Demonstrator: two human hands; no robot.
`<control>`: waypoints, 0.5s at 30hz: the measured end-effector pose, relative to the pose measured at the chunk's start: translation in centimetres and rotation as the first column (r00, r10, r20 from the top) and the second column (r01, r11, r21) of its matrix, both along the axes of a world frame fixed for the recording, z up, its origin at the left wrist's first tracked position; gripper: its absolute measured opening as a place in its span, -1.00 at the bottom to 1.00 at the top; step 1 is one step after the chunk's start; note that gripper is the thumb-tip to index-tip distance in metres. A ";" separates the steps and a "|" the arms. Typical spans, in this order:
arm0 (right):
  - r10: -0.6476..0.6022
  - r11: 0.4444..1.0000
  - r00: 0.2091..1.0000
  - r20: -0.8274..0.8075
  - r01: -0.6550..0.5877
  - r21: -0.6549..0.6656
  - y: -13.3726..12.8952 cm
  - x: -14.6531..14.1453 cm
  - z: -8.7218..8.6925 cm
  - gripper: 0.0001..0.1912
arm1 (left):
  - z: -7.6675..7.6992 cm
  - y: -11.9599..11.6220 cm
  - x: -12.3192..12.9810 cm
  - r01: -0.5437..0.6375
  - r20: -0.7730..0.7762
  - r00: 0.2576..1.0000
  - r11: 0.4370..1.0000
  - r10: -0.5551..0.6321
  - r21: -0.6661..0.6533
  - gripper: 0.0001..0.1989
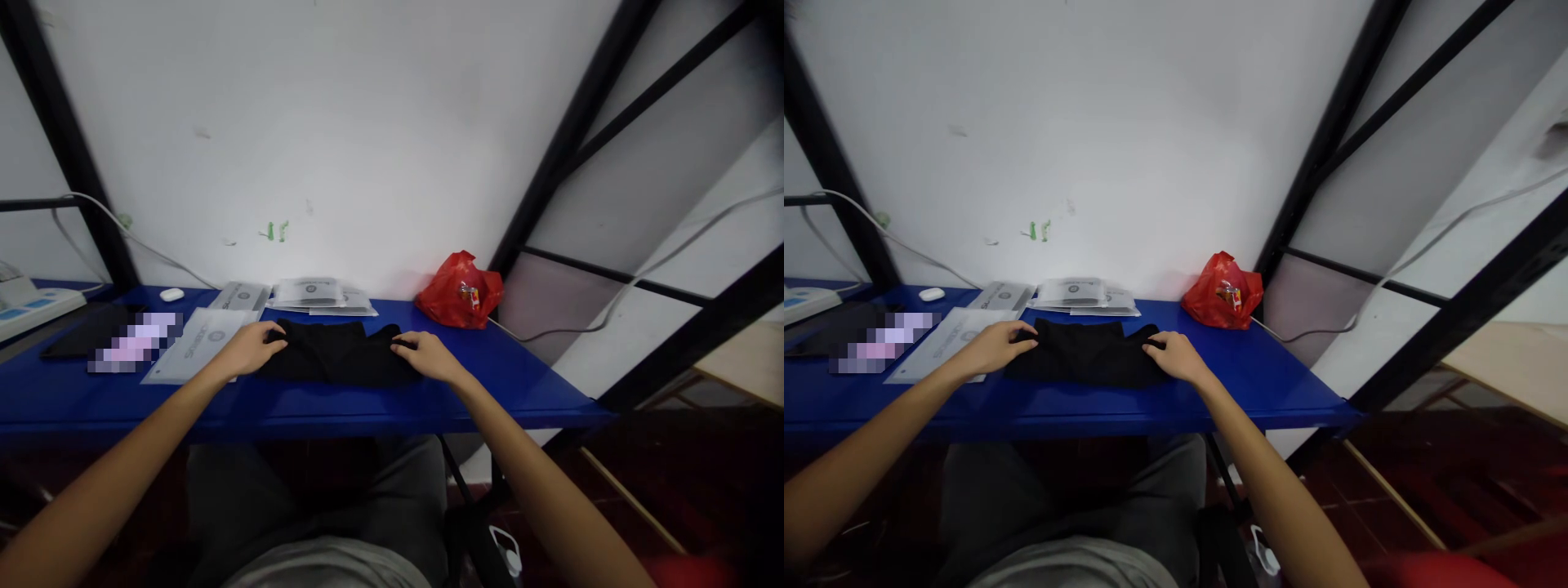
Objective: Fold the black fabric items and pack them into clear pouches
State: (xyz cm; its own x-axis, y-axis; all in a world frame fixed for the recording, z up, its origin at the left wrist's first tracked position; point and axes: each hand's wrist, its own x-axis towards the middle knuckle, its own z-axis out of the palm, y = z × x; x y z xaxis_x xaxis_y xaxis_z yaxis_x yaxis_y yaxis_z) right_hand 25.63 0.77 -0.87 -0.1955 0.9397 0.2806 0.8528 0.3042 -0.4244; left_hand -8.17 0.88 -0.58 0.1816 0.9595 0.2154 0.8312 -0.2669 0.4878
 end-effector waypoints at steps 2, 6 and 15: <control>-0.111 0.992 0.993 0.043 0.108 0.060 0.8 -0.2 -1.0 -0.79 | -0.9 1.1 0.4 -0.030 -0.044 0.999 1.000 0.030 0.006 -0.71; -0.143 0.973 0.979 0.146 0.113 0.202 1.5 -0.5 -2.9 -0.87 | -2.5 1.9 1.1 -0.097 -0.261 0.960 0.995 0.102 0.032 -0.65; 0.146 0.939 0.969 0.199 -0.199 0.280 -1.1 0.0 -1.9 -0.81 | -1.7 -1.5 1.1 0.261 -0.341 0.919 0.954 -0.198 0.148 -0.62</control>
